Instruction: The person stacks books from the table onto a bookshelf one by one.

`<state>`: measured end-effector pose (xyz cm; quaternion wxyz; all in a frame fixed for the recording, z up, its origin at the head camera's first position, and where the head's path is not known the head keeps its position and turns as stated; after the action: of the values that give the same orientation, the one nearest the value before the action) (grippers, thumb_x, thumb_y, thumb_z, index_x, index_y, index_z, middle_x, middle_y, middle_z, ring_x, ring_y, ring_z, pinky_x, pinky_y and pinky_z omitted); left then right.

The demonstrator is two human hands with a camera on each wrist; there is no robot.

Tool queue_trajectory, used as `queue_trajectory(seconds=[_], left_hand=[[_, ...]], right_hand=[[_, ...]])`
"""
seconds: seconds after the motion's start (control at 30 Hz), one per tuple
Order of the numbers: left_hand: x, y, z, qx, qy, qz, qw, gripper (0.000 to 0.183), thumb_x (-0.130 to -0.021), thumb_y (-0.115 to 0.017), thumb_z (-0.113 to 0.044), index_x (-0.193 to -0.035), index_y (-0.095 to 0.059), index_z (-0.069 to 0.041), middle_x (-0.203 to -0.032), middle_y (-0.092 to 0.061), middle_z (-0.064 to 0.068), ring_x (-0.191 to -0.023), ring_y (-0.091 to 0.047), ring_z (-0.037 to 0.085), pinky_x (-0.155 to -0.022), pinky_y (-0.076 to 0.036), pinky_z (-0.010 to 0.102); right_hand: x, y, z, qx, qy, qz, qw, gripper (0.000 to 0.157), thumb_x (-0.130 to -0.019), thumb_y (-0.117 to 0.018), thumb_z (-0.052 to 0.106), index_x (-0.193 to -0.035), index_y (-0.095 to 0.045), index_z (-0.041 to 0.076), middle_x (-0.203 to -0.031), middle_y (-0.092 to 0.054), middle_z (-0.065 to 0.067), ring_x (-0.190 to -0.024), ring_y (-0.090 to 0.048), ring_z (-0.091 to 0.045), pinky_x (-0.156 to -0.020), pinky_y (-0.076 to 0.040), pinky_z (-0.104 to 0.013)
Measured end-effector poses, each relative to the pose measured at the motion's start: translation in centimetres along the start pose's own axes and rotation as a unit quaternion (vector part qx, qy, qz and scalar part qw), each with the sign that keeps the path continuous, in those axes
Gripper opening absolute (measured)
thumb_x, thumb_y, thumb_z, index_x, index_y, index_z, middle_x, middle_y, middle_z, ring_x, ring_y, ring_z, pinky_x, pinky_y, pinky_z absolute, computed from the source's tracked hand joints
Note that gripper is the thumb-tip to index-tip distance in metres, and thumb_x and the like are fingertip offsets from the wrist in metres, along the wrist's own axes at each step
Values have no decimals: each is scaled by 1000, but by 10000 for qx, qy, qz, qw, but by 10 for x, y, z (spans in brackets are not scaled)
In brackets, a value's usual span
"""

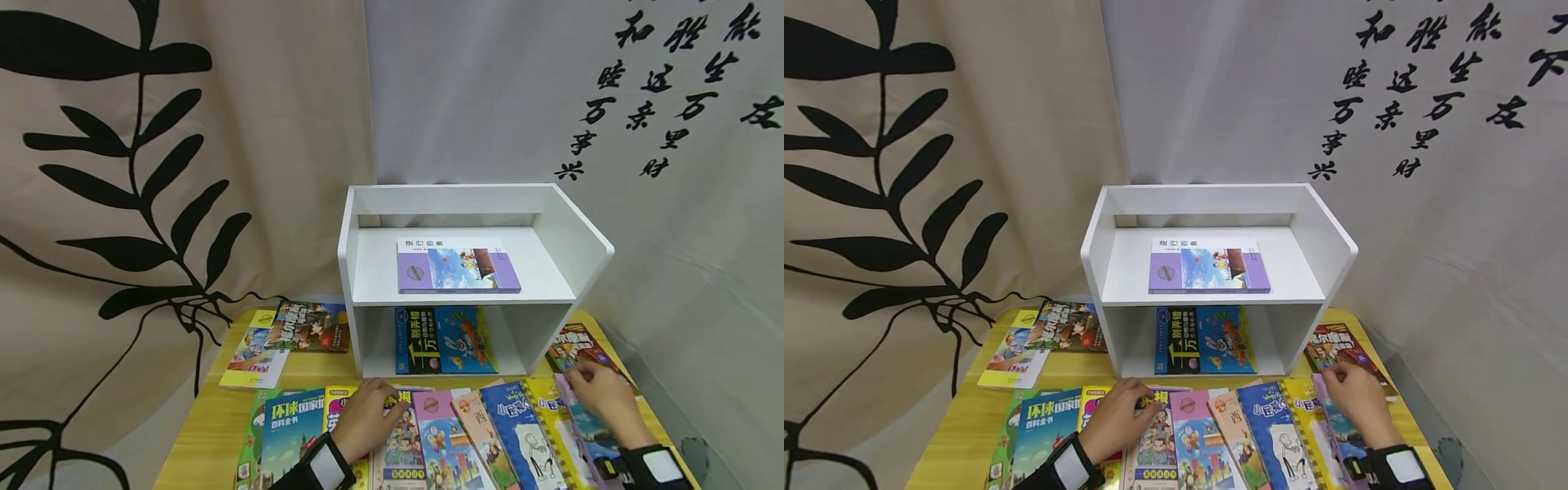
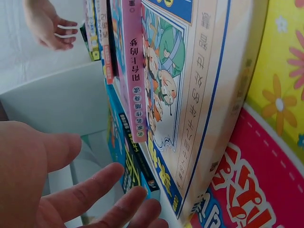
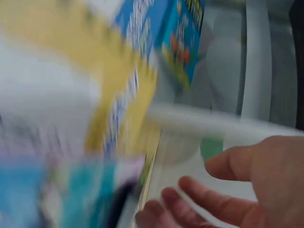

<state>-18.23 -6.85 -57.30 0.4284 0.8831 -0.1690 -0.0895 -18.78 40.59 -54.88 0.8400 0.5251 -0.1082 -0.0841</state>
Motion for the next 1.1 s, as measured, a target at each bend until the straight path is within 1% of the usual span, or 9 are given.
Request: queue_trajectory(seconds=[0.07, 0.13, 0.33, 0.5, 0.6, 0.7, 0.9, 1.0, 1.1], left_hand=[[1, 0, 1, 33, 39, 7, 10000, 47, -100, -61, -59, -108, -81, -16, -124, -72, 5, -123, -64, 32, -102, -55, 59], [1, 0, 2, 76, 54, 40, 9999, 47, -101, -61, -58, -110, -80, -16, -125, -71, 5, -124, -63, 32, -103, -54, 59], [5, -1, 2, 83, -18, -26, 10000, 43, -101, -63, -52, -112, -80, -14, -127, -71, 7, -125, -63, 33, -101, -55, 59], [7, 1, 1, 59, -24, -106, 9999, 38, -101, -64, -50, -109, -80, -16, -128, -71, 8, -123, -63, 34, -97, -56, 59], [7, 1, 2, 113, 30, -102, 9999, 39, -101, -64, -50, -110, -81, -16, -129, -71, 8, -125, -63, 35, -99, -55, 60], [6, 0, 4, 145, 69, -76, 9998, 42, -101, -65, -50, -114, -81, -13, -131, -71, 10, -127, -62, 36, -101, -54, 62], [5, -1, 7, 64, 58, -40, 10000, 42, -101, -65, -49, -114, -81, -13, -129, -71, 10, -125, -63, 36, -100, -55, 61], [5, 0, 7, 74, 33, -55, 10000, 41, -101, -65, -49, -113, -81, -13, -128, -72, 9, -124, -63, 34, -101, -55, 60], [5, 2, 7, 66, -32, -97, 9999, 43, -101, -64, -51, -112, -81, -13, -127, -72, 9, -123, -64, 34, -101, -54, 59]], right_hand=[[-14, 10, -14, 104, -153, 86, 9998, 69, -105, -52, 49, -129, -62, -14, -119, -65, -43, -99, -62, -56, -81, -52, -67], [-27, 16, -30, 183, -254, 215, 9993, 76, -104, -51, 52, -131, -57, -19, -124, -60, -48, -104, -59, -62, -85, -50, -72], [-56, 23, -69, 654, -445, 603, 9950, 88, -104, -49, 52, -135, -42, -30, -128, -50, -56, -113, -52, -70, -92, -49, -75], [-68, 17, -86, 854, -522, 1081, 9891, 98, -103, -47, 63, -125, -47, -32, -119, -54, -55, -106, -58, -67, -88, -53, -72], [-74, 11, -92, 948, -459, 1161, 9876, 97, -102, -46, 65, -118, -50, -31, -109, -59, -51, -98, -62, -62, -85, -54, -70], [-78, 5, -94, 1024, -417, 1126, 9875, 95, -103, -45, 64, -116, -53, -29, -105, -60, -49, -95, -63, -59, -84, -54, -69], [-78, 0, -94, 874, -676, 912, 9897, 88, -102, -48, 62, -115, -57, -24, -107, -61, -47, -97, -63, -59, -80, -53, -69], [-76, 2, -93, 693, -726, 580, 9933, 76, -103, -53, 52, -110, -58, -24, -103, -62, -45, -93, -64, -55, -78, -53, -67], [-73, 7, -95, 273, -717, 103, 9970, 60, -100, -57, 33, -106, -58, -26, -98, -62, -44, -87, -63, -52, -77, -54, -65]])
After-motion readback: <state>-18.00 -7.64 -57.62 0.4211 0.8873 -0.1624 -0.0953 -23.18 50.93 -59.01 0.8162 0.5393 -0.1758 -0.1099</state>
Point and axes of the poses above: each hand's wrist, its own x-axis away from the middle knuckle, its own y-axis out of the back of the hand, z = x × y, the point moved 2 cm from there along -x, towards the middle knuckle
